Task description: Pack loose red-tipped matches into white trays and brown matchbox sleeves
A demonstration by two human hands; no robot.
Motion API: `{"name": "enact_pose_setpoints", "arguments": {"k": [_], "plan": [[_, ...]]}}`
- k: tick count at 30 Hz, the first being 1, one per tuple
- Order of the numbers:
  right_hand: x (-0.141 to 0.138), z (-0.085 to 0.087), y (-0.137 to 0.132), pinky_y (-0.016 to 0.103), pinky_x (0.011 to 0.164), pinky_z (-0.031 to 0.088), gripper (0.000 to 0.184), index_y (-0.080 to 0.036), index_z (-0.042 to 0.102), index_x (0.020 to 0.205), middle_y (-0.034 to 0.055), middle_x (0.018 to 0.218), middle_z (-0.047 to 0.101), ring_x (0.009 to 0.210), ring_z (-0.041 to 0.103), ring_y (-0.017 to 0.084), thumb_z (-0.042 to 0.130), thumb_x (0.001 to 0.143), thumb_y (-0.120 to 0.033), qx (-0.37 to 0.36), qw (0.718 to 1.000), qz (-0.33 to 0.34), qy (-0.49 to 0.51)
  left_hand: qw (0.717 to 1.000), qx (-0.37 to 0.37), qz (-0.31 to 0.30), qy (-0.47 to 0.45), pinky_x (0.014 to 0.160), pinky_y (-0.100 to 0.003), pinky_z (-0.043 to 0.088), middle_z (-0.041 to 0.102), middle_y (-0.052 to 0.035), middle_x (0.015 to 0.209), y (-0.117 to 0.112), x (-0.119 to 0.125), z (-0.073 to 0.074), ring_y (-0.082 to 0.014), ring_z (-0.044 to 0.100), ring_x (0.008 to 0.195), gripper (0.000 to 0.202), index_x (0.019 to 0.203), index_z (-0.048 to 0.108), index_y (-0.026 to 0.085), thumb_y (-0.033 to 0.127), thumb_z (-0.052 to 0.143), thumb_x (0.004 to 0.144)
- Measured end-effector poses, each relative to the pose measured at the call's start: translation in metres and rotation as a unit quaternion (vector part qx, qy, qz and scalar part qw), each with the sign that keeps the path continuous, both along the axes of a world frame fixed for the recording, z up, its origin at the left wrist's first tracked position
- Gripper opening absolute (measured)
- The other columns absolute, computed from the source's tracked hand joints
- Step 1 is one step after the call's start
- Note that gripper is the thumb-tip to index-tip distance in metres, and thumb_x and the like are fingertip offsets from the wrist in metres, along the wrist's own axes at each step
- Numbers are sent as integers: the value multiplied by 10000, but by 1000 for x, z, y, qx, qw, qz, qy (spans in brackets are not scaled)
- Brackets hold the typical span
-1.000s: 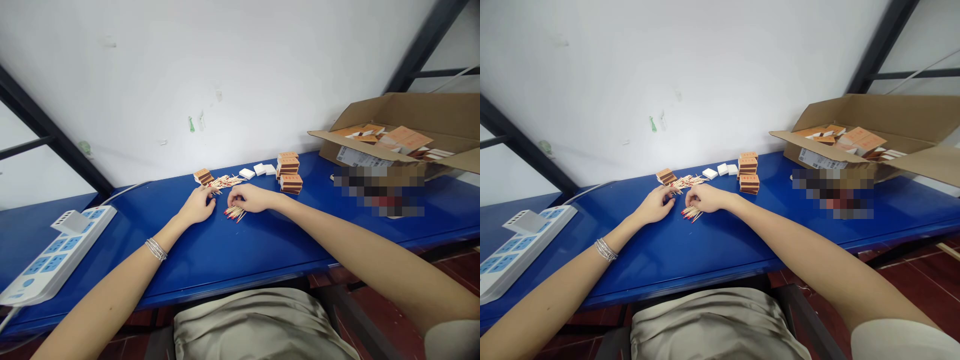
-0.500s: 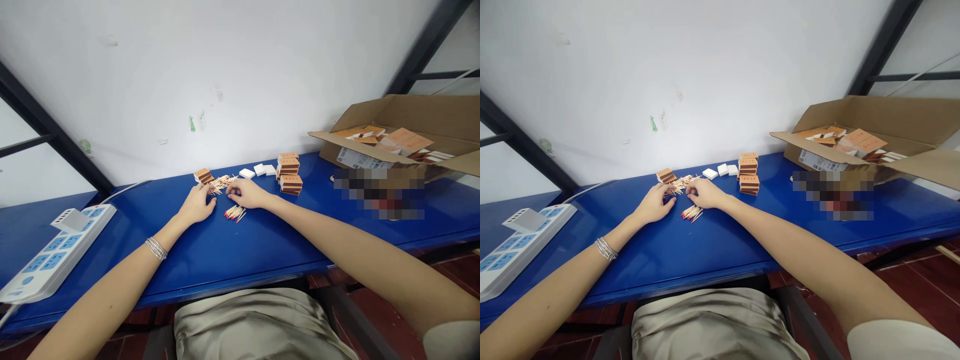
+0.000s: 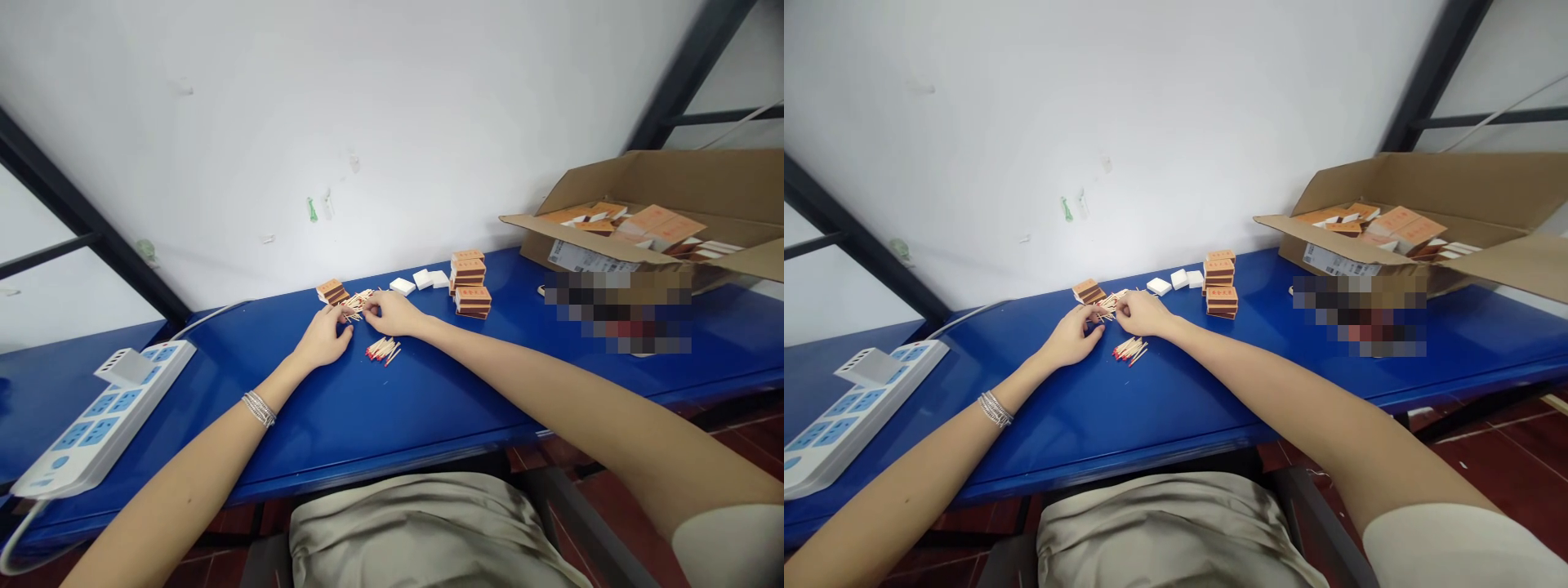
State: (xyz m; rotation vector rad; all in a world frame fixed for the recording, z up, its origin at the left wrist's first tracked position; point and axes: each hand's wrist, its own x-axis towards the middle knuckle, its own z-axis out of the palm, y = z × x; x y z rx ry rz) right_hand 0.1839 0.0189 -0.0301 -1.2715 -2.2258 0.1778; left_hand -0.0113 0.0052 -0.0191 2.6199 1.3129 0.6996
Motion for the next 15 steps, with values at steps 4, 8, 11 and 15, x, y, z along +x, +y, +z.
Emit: {"name": "enact_pose_setpoints", "arguments": {"k": [4,8,11,15], "plan": [[-2,2,2,251,681,385,162,-184,701,800,28,815,697,728,590,148,577,801,-288,-10,1000,-4,5,998,-33,22,-51,697,-315,468,609,-33,875,-17,10,5,-149,541,695,224,979,568,171,332,557,825],[-2,5,2,251,624,359,105,-195,696,785,23,846,699,738,595,159,613,738,-237,-25,999,-23,-4,997,-36,-38,-52,721,-331,464,606,-51,937,-46,28,8,-174,551,767,439,1002,549,181,535,646,761],[-2,9,-1,247,613,356,111,-185,678,781,31,842,690,741,590,165,623,685,-176,-45,998,-29,-18,996,1,-86,-31,833,-369,449,593,-66,1031,-59,40,6,-221,548,936,490,991,530,199,557,701,705],[-3,13,-4,253,645,379,67,-173,652,722,64,834,681,781,590,188,590,704,-155,-65,995,-62,-42,996,-4,-93,-15,832,-379,440,596,-51,960,-59,43,2,-225,546,923,343,929,503,206,457,668,763]]}}
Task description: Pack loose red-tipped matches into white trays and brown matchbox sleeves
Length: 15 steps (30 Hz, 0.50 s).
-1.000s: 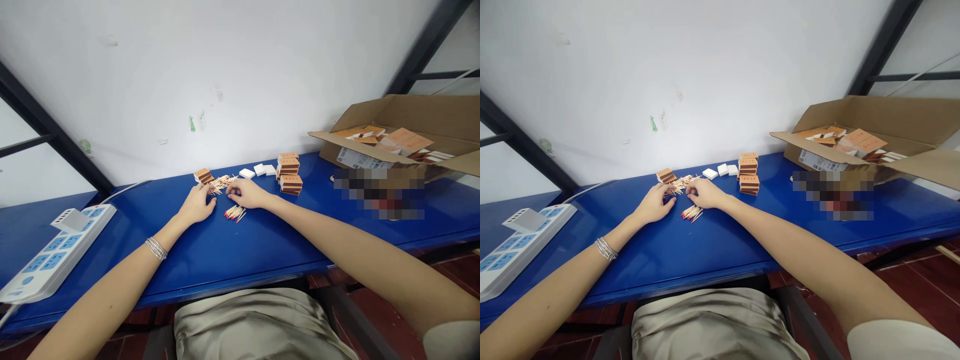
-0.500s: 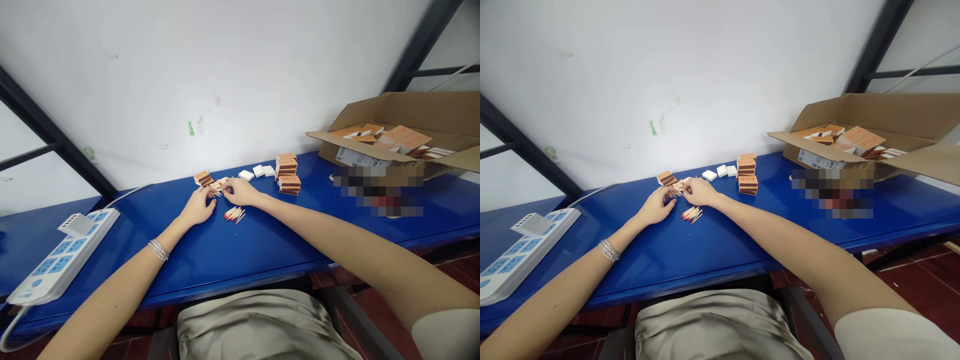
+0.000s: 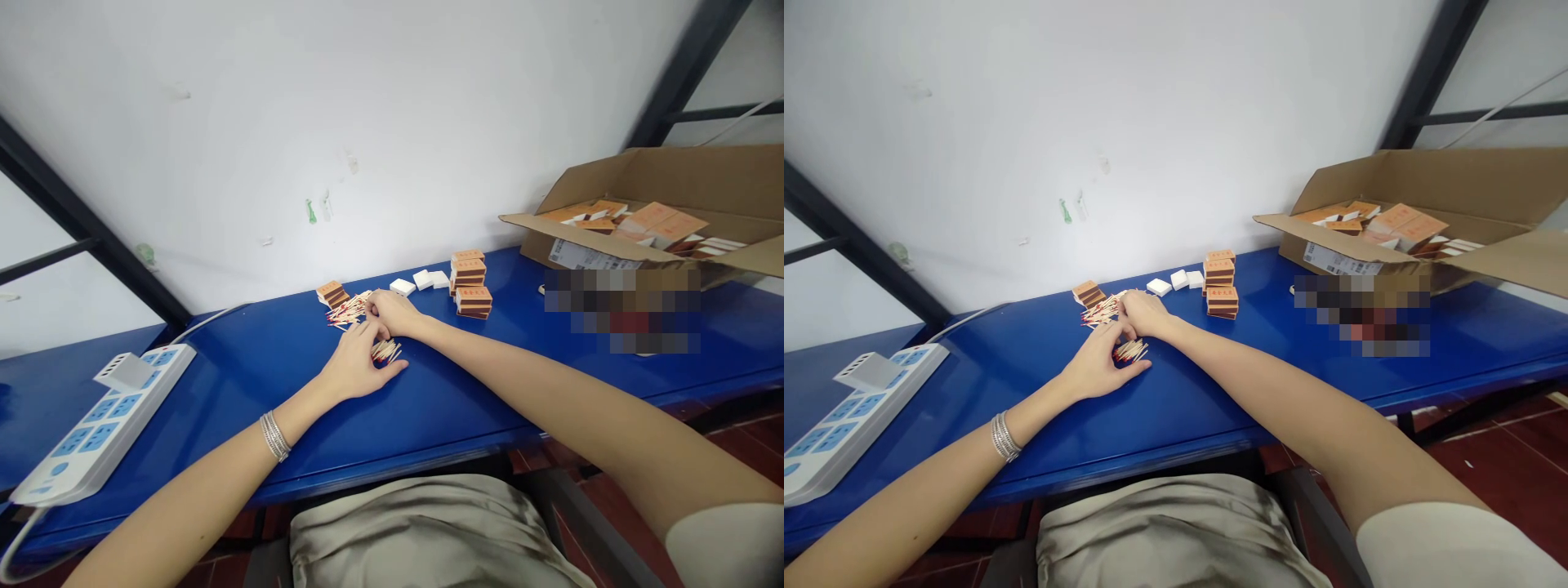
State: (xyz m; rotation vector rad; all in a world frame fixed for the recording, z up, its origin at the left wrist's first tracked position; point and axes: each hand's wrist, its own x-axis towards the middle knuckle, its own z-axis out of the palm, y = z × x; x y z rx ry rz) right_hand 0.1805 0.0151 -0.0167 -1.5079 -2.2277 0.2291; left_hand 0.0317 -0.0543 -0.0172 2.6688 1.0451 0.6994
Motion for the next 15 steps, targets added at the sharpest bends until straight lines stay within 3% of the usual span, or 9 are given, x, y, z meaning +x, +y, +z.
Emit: {"name": "enact_pose_setpoints", "arguments": {"k": [7,11,15], "plan": [[14,2,2,279,670,394,191,-111,654,783,147,855,682,759,605,199,470,823,-140,59,997,-36,-33,999,-22,-19,-18,767,-328,466,598,-34,914,8,-5,0,-174,553,806,155,937,506,203,242,567,800],[33,3,4,259,628,400,174,-124,658,820,102,808,700,684,603,167,485,822,-147,40,998,-42,24,998,-53,-28,-28,695,-294,473,612,-17,912,10,-9,2,-131,541,695,178,973,514,205,234,554,802],[42,3,2,234,629,410,122,-139,657,831,71,832,707,701,607,147,549,806,-189,25,996,2,88,997,-66,-33,-33,684,-277,475,641,-16,948,10,-11,4,-126,556,716,229,1018,540,209,278,581,804]]}}
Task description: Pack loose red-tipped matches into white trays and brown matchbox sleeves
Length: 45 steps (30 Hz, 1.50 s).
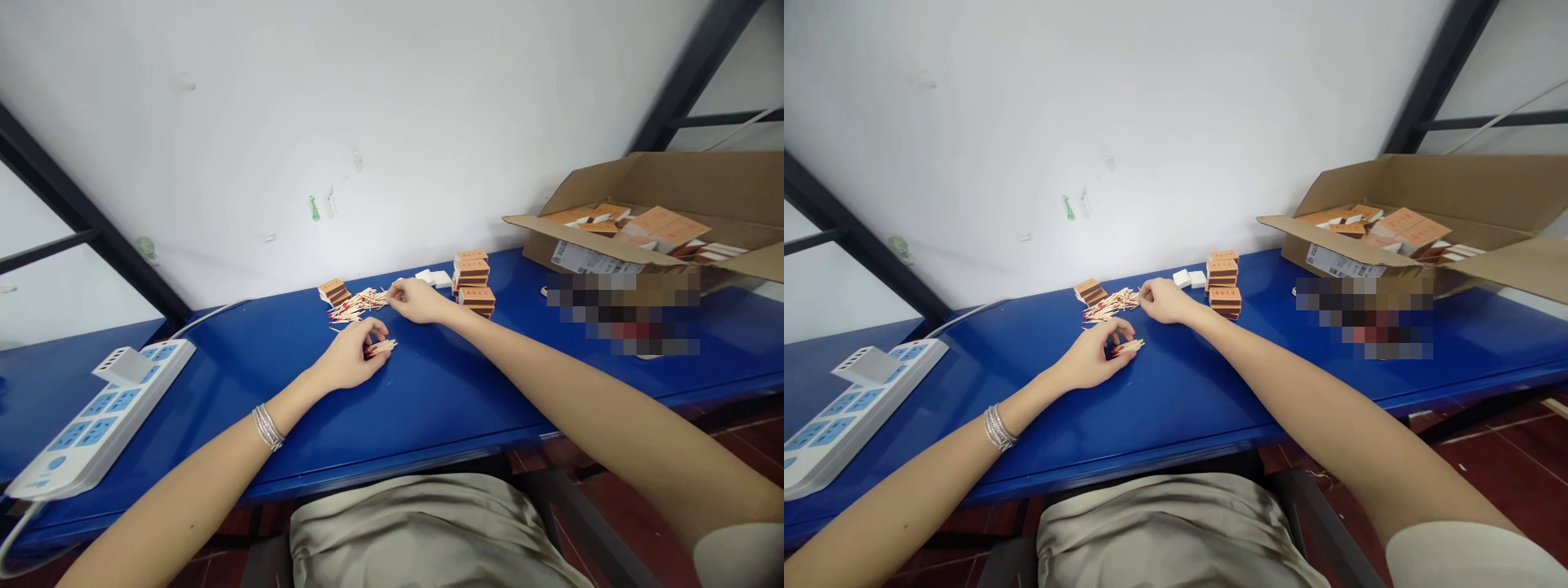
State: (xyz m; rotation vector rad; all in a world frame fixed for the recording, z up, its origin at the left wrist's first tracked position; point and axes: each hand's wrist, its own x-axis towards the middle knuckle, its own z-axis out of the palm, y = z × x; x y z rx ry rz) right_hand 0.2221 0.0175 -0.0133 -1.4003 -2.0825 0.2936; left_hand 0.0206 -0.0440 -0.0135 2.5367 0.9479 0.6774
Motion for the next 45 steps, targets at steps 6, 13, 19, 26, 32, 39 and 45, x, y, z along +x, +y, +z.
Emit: {"name": "enact_pose_setpoints", "arguments": {"k": [6,13,19,26,32,39,45], "plan": [[-3,7,-10,219,610,402,112,-134,665,782,37,747,685,644,568,120,555,763,-123,-52,992,110,-24,995,-25,98,-15,625,-270,470,671,-19,878,16,-12,7,-124,557,643,193,978,588,188,275,471,852],[-5,20,-26,209,588,421,114,-147,690,784,29,736,690,615,568,109,578,768,-134,-150,961,219,-77,970,82,177,143,854,-399,465,589,-97,921,52,-57,9,-247,568,911,203,938,648,176,214,552,763],[-6,20,-25,213,606,437,126,-139,701,797,35,741,700,626,588,111,577,787,-152,-148,959,232,-66,975,39,169,136,826,-384,460,583,-82,828,57,-56,4,-248,543,922,126,835,633,190,204,509,812],[-7,9,-18,229,644,453,142,-142,699,845,45,808,709,679,608,121,576,776,-153,-123,973,195,-23,984,47,140,104,824,-364,467,633,-69,837,46,-40,4,-224,566,868,121,790,622,181,174,502,806],[-11,-1,-14,211,620,429,194,-134,691,863,38,798,695,660,584,112,571,721,-81,-76,985,152,-9,992,21,111,52,719,-288,470,668,-19,819,32,-21,-1,-140,555,652,116,799,639,177,186,524,793],[-23,-11,-11,215,638,378,205,-139,698,913,27,799,675,656,530,102,563,769,-87,15,989,146,4,992,-51,114,37,609,-257,427,673,-8,776,21,-15,4,-131,554,607,225,907,657,180,250,446,877],[-40,-14,-4,239,648,363,136,-158,710,816,31,763,663,682,537,123,639,801,-273,33,993,114,-16,964,-20,261,51,736,-286,465,692,-39,879,47,-37,6,-166,612,737,200,930,631,178,136,476,809]]}}
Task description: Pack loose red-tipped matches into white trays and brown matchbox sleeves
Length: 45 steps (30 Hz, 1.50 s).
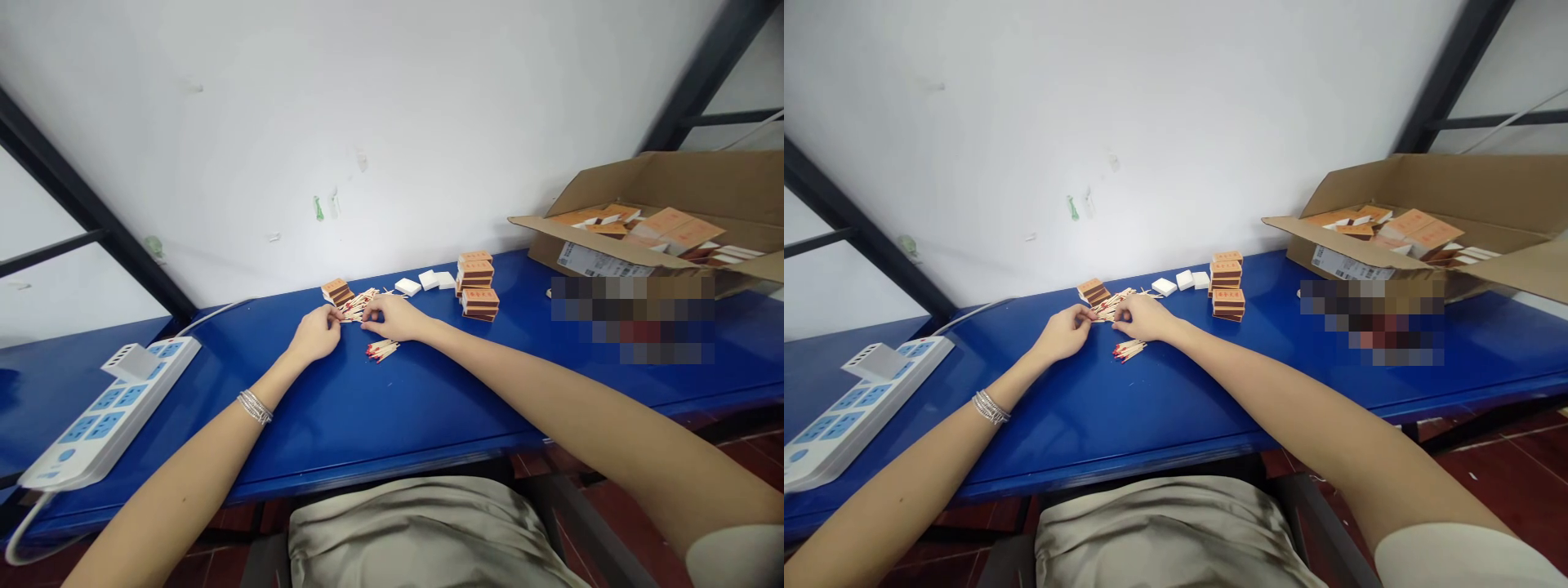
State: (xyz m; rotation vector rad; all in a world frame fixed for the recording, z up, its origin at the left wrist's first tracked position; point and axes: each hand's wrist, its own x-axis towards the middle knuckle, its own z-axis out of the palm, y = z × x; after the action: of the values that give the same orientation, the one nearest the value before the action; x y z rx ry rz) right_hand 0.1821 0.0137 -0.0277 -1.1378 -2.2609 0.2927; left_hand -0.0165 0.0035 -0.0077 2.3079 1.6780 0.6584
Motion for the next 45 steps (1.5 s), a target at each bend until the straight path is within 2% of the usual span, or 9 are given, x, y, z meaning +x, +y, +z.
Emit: {"name": "enact_pose_setpoints", "arguments": {"k": [8,13,16,21,27,34,36,40,45], "plan": [[-10,2,-4,255,632,366,149,-147,632,723,78,775,665,691,557,152,518,818,-149,10,996,-58,-61,997,25,-60,30,699,-291,453,662,-7,809,5,-3,-4,-168,594,725,159,919,615,198,202,557,771],[-2,1,-3,274,715,382,145,-135,600,815,117,871,650,792,561,182,462,859,-153,43,993,-67,-90,997,35,-55,38,727,-311,453,653,-23,840,4,-1,-5,-179,589,761,156,923,620,190,227,557,786],[6,6,-3,271,733,388,138,-133,589,816,109,844,649,776,552,175,458,858,-140,41,994,-58,-84,997,42,-53,39,746,-320,458,645,-32,853,4,-2,-6,-184,587,779,158,930,612,186,240,560,791],[21,15,-4,248,645,387,153,-143,595,710,65,710,653,643,543,141,488,815,-113,-28,997,-27,-62,996,56,-59,31,745,-319,462,629,-30,844,6,-4,-8,-181,578,777,131,912,583,189,239,562,793],[27,20,-7,215,607,419,83,-135,645,799,52,783,693,653,582,123,568,768,-137,-148,988,21,-32,994,55,-76,56,764,-330,461,611,-44,827,9,-5,-8,-193,574,812,82,804,610,190,206,530,797],[32,34,-19,222,610,426,103,-139,686,772,33,722,685,631,573,116,599,768,-194,-190,973,110,-76,994,38,-88,50,835,-354,460,583,-60,861,7,-5,-9,-208,561,891,121,859,624,184,231,515,837],[31,31,-19,226,604,418,111,-140,686,786,27,708,676,621,567,113,610,769,-219,-181,977,105,-44,994,42,-97,40,846,-361,459,580,-63,857,5,-3,-8,-213,552,898,117,857,616,177,230,513,843],[24,21,-18,229,598,395,175,-131,657,868,19,710,647,600,540,102,623,793,-286,-100,993,48,39,989,61,-133,17,855,-355,454,586,-65,893,-4,5,-5,-200,543,882,97,848,579,173,216,493,860],[14,15,-19,225,620,390,94,-131,644,831,20,716,644,622,546,102,576,803,-191,-54,996,36,62,984,68,-164,1,863,-346,445,613,-62,940,-13,13,-5,-195,543,897,125,897,561,179,253,461,897]]}}
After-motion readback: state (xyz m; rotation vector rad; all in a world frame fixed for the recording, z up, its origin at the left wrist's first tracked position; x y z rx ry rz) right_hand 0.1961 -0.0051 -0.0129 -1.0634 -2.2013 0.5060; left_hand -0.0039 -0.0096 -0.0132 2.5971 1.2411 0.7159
